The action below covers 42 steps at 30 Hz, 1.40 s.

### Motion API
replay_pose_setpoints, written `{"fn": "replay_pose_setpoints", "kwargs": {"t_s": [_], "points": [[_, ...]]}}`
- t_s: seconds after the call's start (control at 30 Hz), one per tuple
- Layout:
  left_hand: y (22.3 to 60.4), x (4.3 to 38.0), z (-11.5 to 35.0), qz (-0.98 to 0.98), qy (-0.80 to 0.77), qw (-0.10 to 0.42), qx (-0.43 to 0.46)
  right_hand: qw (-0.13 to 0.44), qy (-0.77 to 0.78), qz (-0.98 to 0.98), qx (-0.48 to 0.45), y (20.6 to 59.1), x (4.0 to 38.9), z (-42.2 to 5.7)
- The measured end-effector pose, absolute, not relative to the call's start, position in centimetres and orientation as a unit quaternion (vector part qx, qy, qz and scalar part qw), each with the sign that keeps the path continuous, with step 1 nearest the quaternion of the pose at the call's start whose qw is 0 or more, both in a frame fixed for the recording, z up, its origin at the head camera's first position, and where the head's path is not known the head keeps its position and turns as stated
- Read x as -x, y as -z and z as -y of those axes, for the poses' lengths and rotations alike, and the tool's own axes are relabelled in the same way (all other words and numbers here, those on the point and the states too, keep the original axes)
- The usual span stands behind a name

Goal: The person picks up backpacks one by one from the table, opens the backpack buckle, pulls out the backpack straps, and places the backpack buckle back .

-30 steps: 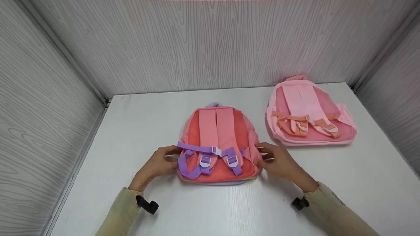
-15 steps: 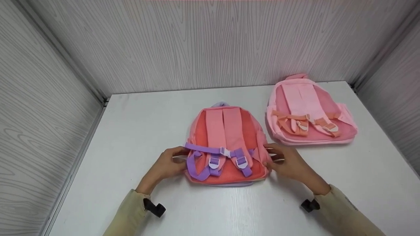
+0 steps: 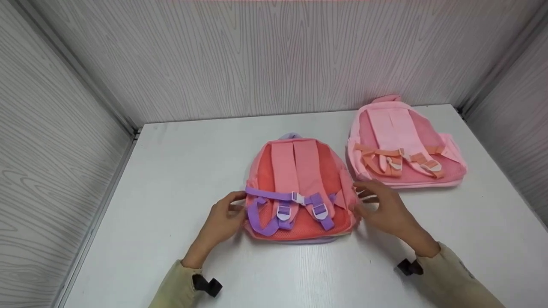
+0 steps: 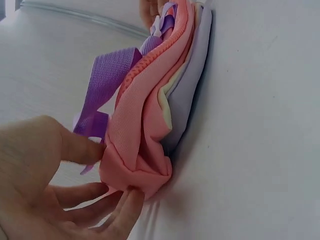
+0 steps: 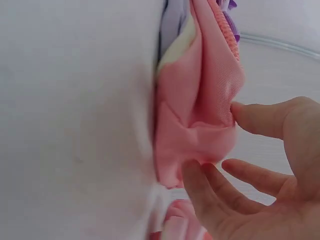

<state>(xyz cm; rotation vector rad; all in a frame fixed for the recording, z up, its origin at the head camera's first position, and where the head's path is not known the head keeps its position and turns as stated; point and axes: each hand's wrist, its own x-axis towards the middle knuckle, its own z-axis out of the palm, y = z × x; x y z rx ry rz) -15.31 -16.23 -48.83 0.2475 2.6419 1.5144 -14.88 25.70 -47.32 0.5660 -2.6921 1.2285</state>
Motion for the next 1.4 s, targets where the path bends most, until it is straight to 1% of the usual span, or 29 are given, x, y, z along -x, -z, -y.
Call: {"fn": "replay_pose_setpoints", "kwargs": {"t_s": [0.07, 0.17, 0.27, 0.33, 0.37, 0.47, 0.7, 0.97, 1.1, 1.2, 1.4], "points": [[48.6, 15.1, 15.7, -0.867, -0.491, 0.003, -0.082, 0.1, -0.393, 0.893, -0.194, 46.8, 15.0, -25.1], [48.2, 14.5, 14.5, -0.876, -0.466, -0.081, -0.091, 0.134, -0.378, 0.891, -0.211, 46.0, 15.1, -23.8], [47.9, 13.9, 13.0, -0.88, -0.432, -0.162, -0.115, 0.136, -0.381, 0.884, -0.235, 45.5, 15.3, -22.4], [47.7, 13.6, 11.9, -0.881, -0.409, -0.196, -0.137, 0.13, -0.38, 0.881, -0.249, 45.3, 15.4, -21.4], [47.6, 13.5, 11.4, -0.88, -0.402, -0.204, -0.149, 0.127, -0.38, 0.88, -0.255, 45.2, 15.6, -20.9], [47.2, 13.4, 10.2, -0.881, -0.386, -0.202, -0.183, 0.12, -0.373, 0.879, -0.272, 45.1, 15.9, -19.7], [46.3, 13.8, 8.6, -0.893, -0.348, -0.159, -0.236, 0.093, -0.372, 0.875, -0.295, 45.5, 16.7, -17.9], [45.9, 14.5, 7.7, -0.91, -0.312, -0.112, -0.25, 0.063, -0.359, 0.882, -0.299, 46.2, 17.4, -16.5], [45.8, 14.9, 7.4, -0.916, -0.296, -0.102, -0.251, 0.049, -0.353, 0.884, -0.304, 46.4, 17.6, -15.9], [45.8, 15.2, 7.2, -0.919, -0.281, -0.102, -0.256, 0.05, -0.339, 0.888, -0.307, 46.6, 17.6, -15.6], [45.9, 15.7, 6.6, -0.925, -0.249, -0.101, -0.269, 0.072, -0.292, 0.906, -0.299, 47.0, 17.6, -14.9]]}}
